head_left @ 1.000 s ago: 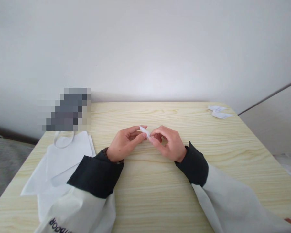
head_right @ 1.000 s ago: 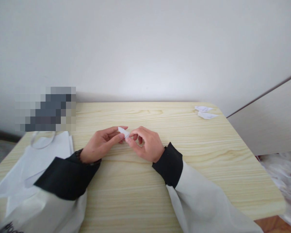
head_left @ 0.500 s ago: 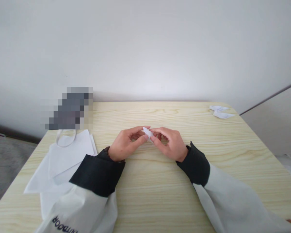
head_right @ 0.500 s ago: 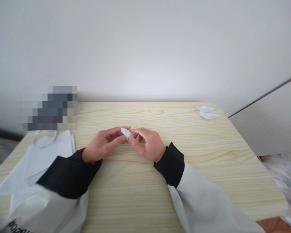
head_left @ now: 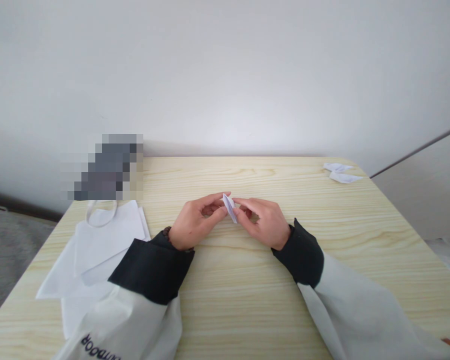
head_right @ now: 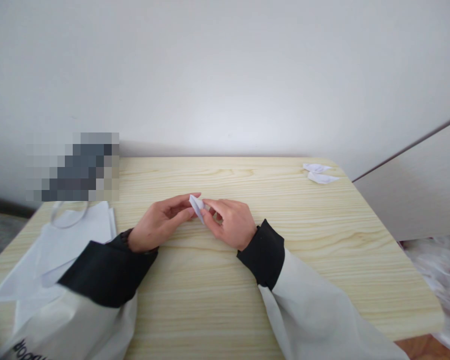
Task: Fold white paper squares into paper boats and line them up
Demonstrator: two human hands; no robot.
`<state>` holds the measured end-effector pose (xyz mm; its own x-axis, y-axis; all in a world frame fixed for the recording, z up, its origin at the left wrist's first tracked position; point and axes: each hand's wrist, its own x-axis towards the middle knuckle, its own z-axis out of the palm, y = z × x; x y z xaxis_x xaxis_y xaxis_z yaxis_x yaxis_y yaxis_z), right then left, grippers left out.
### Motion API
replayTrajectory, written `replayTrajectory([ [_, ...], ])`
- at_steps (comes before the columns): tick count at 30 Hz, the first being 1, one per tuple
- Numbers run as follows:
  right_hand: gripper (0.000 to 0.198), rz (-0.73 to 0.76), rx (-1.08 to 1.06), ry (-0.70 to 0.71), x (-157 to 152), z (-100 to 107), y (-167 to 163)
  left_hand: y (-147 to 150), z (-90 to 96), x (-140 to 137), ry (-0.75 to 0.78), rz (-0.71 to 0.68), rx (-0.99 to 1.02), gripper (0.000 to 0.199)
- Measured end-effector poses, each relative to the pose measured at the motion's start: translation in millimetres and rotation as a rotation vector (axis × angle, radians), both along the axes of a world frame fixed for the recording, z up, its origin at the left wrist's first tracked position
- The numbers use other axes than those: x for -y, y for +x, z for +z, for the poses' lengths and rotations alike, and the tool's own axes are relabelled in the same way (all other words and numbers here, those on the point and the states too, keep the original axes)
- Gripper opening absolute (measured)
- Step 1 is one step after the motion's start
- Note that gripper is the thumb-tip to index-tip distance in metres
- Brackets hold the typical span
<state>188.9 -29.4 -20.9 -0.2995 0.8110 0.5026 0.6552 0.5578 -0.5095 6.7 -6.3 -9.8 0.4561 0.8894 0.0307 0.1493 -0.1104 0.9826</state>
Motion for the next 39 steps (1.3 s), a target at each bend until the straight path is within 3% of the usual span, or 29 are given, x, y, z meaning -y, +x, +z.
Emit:
replayTrajectory([
  [10,0.022,0.004,0.010,0.014,0.6,0.1,-0.8,2.4,1.4,1.5,0.038,0.046,-0.065,0.046],
  [21,0.022,-0.027,0.105,0.009,0.4,-0.8,-1.1,2.3,-2.4,-0.2,0.276,0.109,-0.215,0.028],
  [33,0.019,-0.177,0.245,-0.084,2.1,3.2,-9.4,7.4,3.8,7.5,0.413,0.131,-0.290,0.027],
  [36,0.022,-0.134,0.249,-0.047,2.1,2.7,-9.3,8.6,2.8,10.5,0.551,0.191,-0.403,0.032],
  [39,0.021,-0.099,0.223,-0.022,2.3,1.2,-8.2,10.5,2.1,13.2,0.669,0.255,-0.643,0.039],
])
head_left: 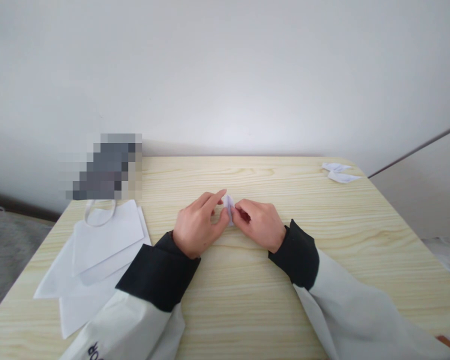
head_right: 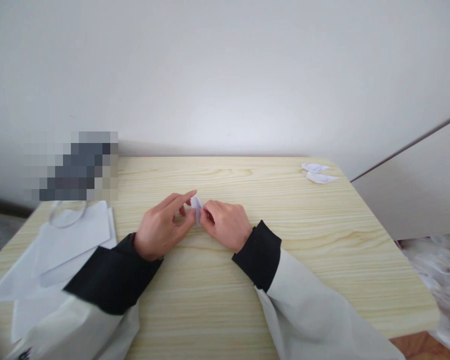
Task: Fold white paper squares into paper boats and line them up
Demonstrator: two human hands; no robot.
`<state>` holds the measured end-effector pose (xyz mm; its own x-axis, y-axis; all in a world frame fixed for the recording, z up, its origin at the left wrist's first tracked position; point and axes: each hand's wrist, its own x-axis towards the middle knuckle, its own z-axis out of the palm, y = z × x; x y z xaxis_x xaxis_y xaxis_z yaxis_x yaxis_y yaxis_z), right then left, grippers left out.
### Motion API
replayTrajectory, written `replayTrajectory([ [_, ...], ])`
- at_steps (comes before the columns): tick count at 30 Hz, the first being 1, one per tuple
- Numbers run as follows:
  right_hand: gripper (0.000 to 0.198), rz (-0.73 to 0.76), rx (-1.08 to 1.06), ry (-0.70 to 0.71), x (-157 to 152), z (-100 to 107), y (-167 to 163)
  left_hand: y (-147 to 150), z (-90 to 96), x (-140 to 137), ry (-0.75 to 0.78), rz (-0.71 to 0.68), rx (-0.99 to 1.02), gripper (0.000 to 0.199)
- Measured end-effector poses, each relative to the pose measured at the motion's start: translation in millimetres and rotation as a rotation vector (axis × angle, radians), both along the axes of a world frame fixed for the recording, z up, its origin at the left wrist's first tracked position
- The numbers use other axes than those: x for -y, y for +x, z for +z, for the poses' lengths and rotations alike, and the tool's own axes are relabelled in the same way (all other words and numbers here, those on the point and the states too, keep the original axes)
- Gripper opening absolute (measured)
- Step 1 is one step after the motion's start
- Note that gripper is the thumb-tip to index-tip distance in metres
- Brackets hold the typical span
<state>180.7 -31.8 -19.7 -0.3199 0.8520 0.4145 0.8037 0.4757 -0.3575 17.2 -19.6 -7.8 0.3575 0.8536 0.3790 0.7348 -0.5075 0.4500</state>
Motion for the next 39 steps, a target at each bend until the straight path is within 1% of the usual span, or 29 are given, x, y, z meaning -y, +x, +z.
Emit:
replayTrajectory([
  [1,0.022,0.012,0.000,0.004,0.1,-0.6,0.3,0.8,0.0,0.7,0.017,0.030,-0.067,0.040],
  [3,0.022,0.037,0.005,0.004,0.3,-1.5,0.6,2.1,0.3,1.5,0.006,0.063,-0.161,0.033],
  [5,0.021,0.050,0.010,0.001,0.4,-2.0,0.5,2.6,0.5,1.4,-0.041,0.063,-0.207,0.023],
  [6,0.021,0.043,0.008,-0.001,0.3,-1.9,0.3,2.5,0.4,1.1,-0.067,0.057,-0.218,0.023],
  [8,0.021,-0.014,0.001,-0.007,-0.1,-1.3,-0.3,1.9,0.0,0.0,-0.087,0.055,-0.215,0.022],
  [10,0.021,-0.104,-0.007,-0.025,-0.5,0.0,-1.1,1.2,-0.8,-0.9,-0.052,0.086,-0.181,0.020],
  [13,0.021,-0.186,-0.016,-0.065,-0.6,2.0,-2.3,0.9,-1.0,-1.1,0.011,0.131,-0.130,0.026],
  [15,0.020,-0.190,-0.024,-0.085,-0.5,2.6,-2.6,1.0,-0.1,-0.7,0.002,0.124,-0.135,0.026],
  [19,0.020,-0.150,-0.043,-0.079,-0.2,1.5,-1.9,0.3,2.0,-1.3,-0.085,0.106,-0.156,0.024],
  [22,0.020,-0.124,-0.044,-0.043,-0.1,0.6,-1.8,-1.5,1.2,-4.1,-0.154,0.091,-0.083,0.027],
  [25,0.019,-0.155,-0.046,-0.029,-0.2,1.5,-2.6,-3.1,-0.9,-7.1,-0.161,0.107,0.004,0.027],
  [28,0.012,-0.187,-0.101,-0.036,-0.7,2.2,-2.8,-4.0,-2.5,-8.9,-0.155,0.092,0.104,0.027],
  [30,0.005,-0.176,-0.165,-0.047,-1.4,1.5,-2.0,-4.3,-2.8,-9.4,-0.192,0.068,0.174,0.027],
  [31,0.006,-0.167,-0.197,-0.051,-1.7,0.8,-1.3,-4.2,-2.9,-9.4,-0.213,0.057,0.203,0.027],
  [35,0.019,-0.117,-0.262,-0.046,-2.3,-2.5,1.9,-2.7,-2.5,-7.6,-0.259,0.013,0.248,0.029],
  [39,0.016,-0.060,-0.278,0.020,-1.1,-3.2,3.6,-2.2,-2.1,-6.1,-0.266,0.077,0.263,0.031],
])
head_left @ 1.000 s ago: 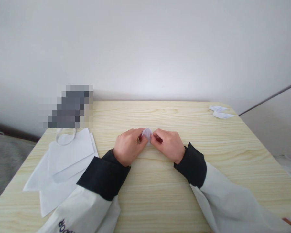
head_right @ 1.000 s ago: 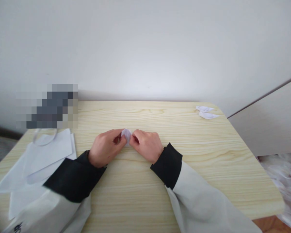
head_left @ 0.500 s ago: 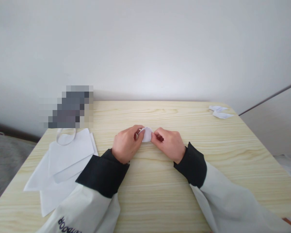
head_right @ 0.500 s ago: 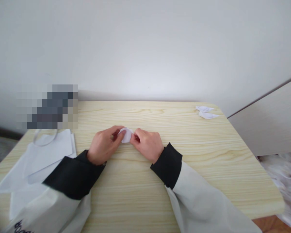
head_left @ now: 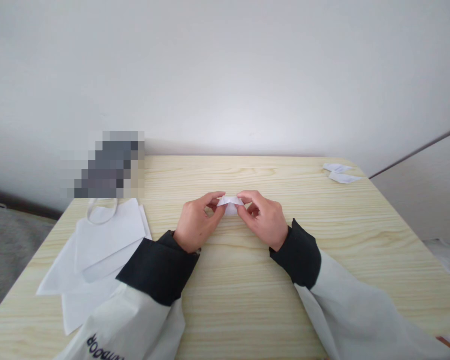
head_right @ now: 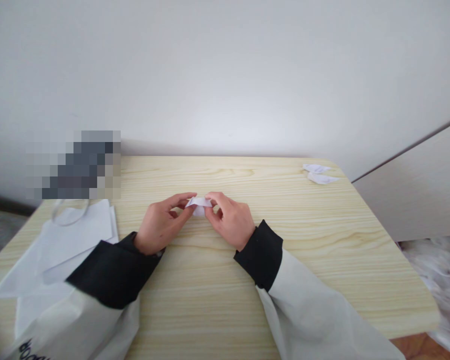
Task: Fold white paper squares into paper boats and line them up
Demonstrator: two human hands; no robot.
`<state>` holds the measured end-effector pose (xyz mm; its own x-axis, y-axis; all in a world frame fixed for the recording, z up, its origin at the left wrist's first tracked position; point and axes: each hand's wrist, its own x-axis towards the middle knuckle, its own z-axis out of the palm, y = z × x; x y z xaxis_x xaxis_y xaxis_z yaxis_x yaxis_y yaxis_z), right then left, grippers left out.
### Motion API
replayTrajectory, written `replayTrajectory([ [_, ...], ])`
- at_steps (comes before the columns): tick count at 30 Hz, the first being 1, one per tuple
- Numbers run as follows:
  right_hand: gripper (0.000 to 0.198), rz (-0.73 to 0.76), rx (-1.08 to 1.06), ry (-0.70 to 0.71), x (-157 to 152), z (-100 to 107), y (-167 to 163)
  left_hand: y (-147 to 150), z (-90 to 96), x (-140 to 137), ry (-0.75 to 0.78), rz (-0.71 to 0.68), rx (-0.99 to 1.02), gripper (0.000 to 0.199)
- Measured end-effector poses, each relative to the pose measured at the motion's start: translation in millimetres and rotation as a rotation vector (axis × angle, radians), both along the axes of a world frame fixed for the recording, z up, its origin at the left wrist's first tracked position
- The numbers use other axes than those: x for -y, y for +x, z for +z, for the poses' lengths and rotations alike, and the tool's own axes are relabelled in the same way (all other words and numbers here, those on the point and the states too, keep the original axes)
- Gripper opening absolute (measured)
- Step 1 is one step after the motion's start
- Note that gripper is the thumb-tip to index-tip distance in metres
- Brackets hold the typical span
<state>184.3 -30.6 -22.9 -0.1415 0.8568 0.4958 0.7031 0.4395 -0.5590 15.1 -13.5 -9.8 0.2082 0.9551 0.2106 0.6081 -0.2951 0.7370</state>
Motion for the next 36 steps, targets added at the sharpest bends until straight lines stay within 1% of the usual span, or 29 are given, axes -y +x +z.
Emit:
replayTrajectory([
  [2,0.016,0.016,-0.011,0.043,0.6,0.3,0.1,-0.9,-0.5,-0.2,-0.010,0.005,-0.007,0.031],
  [5,0.017,0.050,-0.002,0.091,0.7,0.6,0.4,-2.5,-2.9,-0.8,-0.018,-0.032,0.010,0.032],
  [8,0.017,0.070,0.034,0.138,0.2,0.9,1.1,-2.7,-5.8,-1.2,-0.017,-0.047,0.093,0.033],
  [10,0.017,0.072,0.044,0.157,0.1,1.3,1.6,-2.4,-5.8,-1.2,-0.044,-0.069,0.151,0.031],
  [12,0.017,0.061,0.035,0.156,0.1,1.9,2.2,-2.2,-2.9,-1.1,-0.123,-0.114,0.222,0.030],
  [15,0.019,0.041,0.026,0.158,0.0,2.5,3.9,-2.9,6.0,-1.4,-0.310,-0.219,0.357,0.031],
  [17,0.019,0.041,0.044,0.190,-0.4,2.5,5.5,-3.9,12.5,-2.1,-0.421,-0.264,0.429,0.030],
  [18,0.019,0.046,0.057,0.213,-0.6,2.3,6.4,-4.3,15.3,-2.6,-0.444,-0.276,0.467,0.030],
  [20,0.019,0.065,0.087,0.248,-1.3,1.7,8.1,-4.7,19.1,-3.6,-0.464,-0.269,0.482,0.032],
  [24,0.021,0.109,0.110,0.316,-3.1,0.0,10.4,-5.2,18.9,-5.9,-0.498,-0.253,0.389,0.037],
  [26,0.024,0.127,0.096,0.328,-4.0,-0.8,10.7,-5.9,16.2,-7.3,-0.519,-0.260,0.392,0.037],
  [29,0.027,0.150,0.048,0.300,-4.5,-0.9,10.0,-6.8,11.5,-8.9,-0.513,-0.249,0.425,0.036],
  [31,0.028,0.175,-0.021,0.270,-3.9,0.5,9.3,-6.7,9.2,-9.3,-0.504,-0.234,0.443,0.033],
  [34,0.027,0.223,-0.152,0.153,-2.4,3.9,8.8,-6.0,7.2,-9.2,-0.497,-0.227,0.470,0.030],
  [36,0.025,0.220,-0.219,0.054,-2.0,5.5,9.0,-5.6,6.2,-9.1,-0.494,-0.241,0.474,0.029],
])
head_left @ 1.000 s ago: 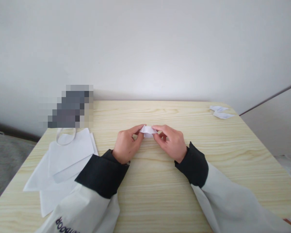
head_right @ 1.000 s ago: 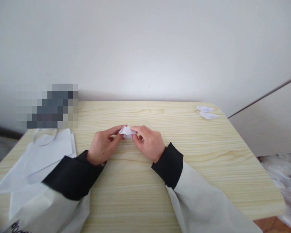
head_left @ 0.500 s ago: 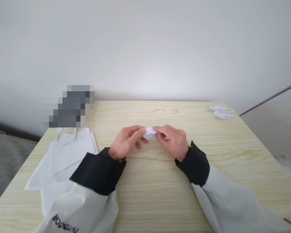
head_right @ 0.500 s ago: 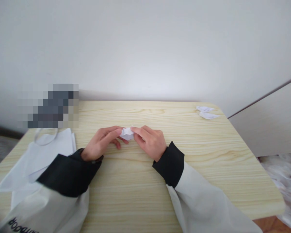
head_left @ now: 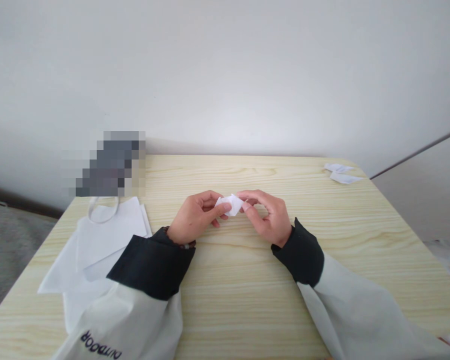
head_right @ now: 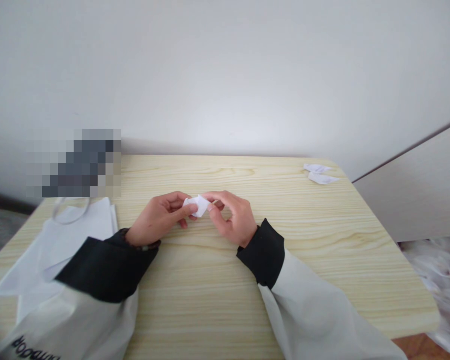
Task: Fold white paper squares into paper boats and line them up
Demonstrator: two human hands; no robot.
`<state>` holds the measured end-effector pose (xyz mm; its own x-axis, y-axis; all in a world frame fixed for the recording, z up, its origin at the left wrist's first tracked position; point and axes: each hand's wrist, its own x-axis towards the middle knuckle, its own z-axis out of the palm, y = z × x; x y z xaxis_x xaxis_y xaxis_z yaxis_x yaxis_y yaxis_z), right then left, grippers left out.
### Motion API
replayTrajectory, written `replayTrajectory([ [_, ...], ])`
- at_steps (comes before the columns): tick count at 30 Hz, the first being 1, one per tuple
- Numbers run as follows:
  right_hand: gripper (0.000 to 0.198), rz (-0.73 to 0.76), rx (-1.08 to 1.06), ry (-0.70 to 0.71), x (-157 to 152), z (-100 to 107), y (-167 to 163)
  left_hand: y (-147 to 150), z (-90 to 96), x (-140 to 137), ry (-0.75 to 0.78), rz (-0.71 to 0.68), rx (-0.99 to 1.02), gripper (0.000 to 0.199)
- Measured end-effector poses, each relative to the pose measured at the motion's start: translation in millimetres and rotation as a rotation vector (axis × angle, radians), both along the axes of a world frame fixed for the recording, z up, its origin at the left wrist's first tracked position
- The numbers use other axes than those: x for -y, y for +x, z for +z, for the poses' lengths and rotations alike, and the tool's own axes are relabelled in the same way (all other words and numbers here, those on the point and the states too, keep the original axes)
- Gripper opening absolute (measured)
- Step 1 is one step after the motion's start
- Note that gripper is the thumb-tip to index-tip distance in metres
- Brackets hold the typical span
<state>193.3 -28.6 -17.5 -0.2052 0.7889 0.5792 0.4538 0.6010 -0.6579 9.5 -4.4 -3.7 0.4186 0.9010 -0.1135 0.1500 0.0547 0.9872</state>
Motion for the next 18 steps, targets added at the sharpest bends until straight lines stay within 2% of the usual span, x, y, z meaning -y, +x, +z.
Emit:
replayTrajectory([
  [3,0.020,-0.017,-0.005,-0.094,-1.0,0.3,0.4,0.0,-1.7,0.2,0.019,-0.015,-0.013,0.029],
  [7,0.017,-0.017,0.036,-0.137,-3.4,-1.5,-0.4,-0.2,-2.8,0.6,0.056,-0.019,-0.031,0.029],
  [13,0.009,-0.057,-0.044,-0.215,-5.3,-2.8,-3.6,1.9,1.2,3.1,0.077,0.014,-0.094,0.032],
  [18,0.009,-0.055,-0.088,-0.272,-5.6,-2.5,-3.4,3.0,4.2,4.6,0.120,0.051,-0.123,0.029],
])
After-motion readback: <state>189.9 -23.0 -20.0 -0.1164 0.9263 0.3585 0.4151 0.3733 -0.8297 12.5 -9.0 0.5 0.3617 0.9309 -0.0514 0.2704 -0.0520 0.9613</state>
